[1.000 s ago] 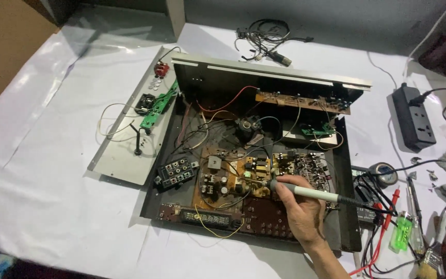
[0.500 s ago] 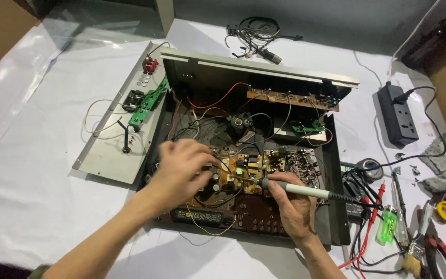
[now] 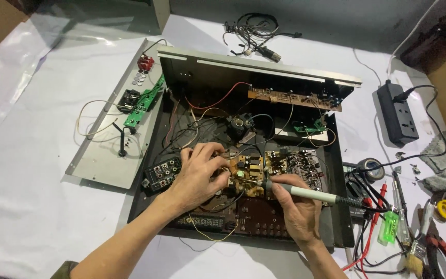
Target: Using a soldering iron to repair or assemble components on a circuit board inside an electronic device.
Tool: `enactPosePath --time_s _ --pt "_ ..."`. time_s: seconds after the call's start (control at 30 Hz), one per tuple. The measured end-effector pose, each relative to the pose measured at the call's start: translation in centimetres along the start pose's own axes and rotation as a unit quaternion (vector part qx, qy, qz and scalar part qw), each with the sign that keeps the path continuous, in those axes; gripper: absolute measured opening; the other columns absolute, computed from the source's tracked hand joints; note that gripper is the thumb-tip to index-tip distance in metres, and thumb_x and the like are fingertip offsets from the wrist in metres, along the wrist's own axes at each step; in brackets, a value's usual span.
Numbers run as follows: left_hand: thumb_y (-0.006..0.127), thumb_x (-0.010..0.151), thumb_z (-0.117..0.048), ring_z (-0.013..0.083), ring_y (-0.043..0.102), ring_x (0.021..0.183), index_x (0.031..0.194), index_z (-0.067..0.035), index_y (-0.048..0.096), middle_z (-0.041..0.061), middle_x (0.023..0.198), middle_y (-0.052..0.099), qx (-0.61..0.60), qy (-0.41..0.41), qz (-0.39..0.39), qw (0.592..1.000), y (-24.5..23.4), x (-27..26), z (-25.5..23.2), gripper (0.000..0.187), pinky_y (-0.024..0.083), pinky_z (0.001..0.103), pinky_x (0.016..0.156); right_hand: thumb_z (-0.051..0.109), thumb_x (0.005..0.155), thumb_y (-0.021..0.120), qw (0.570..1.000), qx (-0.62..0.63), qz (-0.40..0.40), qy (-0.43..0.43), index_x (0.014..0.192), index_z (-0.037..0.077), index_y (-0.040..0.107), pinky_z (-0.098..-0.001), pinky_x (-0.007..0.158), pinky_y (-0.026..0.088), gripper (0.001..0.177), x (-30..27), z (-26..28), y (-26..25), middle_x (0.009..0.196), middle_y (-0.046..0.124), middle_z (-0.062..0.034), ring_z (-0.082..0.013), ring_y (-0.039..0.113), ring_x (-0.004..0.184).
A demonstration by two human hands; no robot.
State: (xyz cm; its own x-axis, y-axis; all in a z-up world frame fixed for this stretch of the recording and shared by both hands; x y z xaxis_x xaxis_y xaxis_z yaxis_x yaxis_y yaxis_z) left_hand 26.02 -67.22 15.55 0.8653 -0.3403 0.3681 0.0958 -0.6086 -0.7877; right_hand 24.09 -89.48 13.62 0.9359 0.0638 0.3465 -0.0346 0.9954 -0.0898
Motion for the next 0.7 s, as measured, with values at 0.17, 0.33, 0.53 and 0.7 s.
enactPosePath --time_s 0.17,0.33,0.53,0.7 --pt "0.064 0.089 -0.021 0.0247 0.052 0.108 0.084 -0.011 0.075 0.002 0.108 0.070 -0.001 0.028 -0.042 0.999 -0.1 -0.1 -0.1 0.016 0.030 0.047 0.080 0.013 0.096 0.070 0.999 -0.052 -0.003 0.003 0.107 0.009 0.076 -0.0336 0.093 0.057 0.014 0.0 -0.1 -0.1 0.107 0.074 -0.0080 -0.0216 0.069 0.103" --pt "0.060 0.091 -0.021 0.0257 0.051 0.108 0.076 -0.010 0.075 -0.003 0.101 0.071 0.010 0.056 -0.074 0.996 0.0 -0.4 -0.2 0.023 0.028 0.047 0.081 0.013 0.097 0.069 1.000 -0.012 -0.011 -0.004 0.106 0.010 0.075 -0.0342 0.095 0.057 0.012 -0.1 -0.5 -0.2 0.108 0.073 -0.0078 -0.0220 0.068 0.105" --pt "0.059 0.091 -0.021 0.0247 0.050 0.108 0.077 -0.011 0.077 -0.004 0.101 0.072 0.005 0.053 -0.066 0.996 0.2 -0.4 -0.1 0.025 0.028 0.047 0.081 0.009 0.095 0.071 1.000 0.001 -0.005 0.004 0.107 0.007 0.075 -0.0320 0.092 0.057 0.013 -0.3 -0.3 0.2 0.107 0.072 -0.0100 -0.0215 0.067 0.102" --pt "0.060 0.091 -0.019 0.0249 0.050 0.108 0.076 -0.011 0.076 -0.005 0.100 0.071 -0.002 0.054 -0.072 0.996 -0.2 -0.3 -0.4 0.024 0.027 0.046 0.080 0.010 0.096 0.069 0.997 -0.067 0.001 -0.033 0.106 0.008 0.075 -0.0332 0.093 0.058 0.012 -0.3 0.4 0.2 0.105 0.074 -0.0085 -0.0214 0.069 0.101"
Point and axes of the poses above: each hand's wrist, its own x-axis towards the middle knuckle, its own y-axis out of the palm, z = x × y, the point moved 9 cm from there along x, towards the middle knuckle
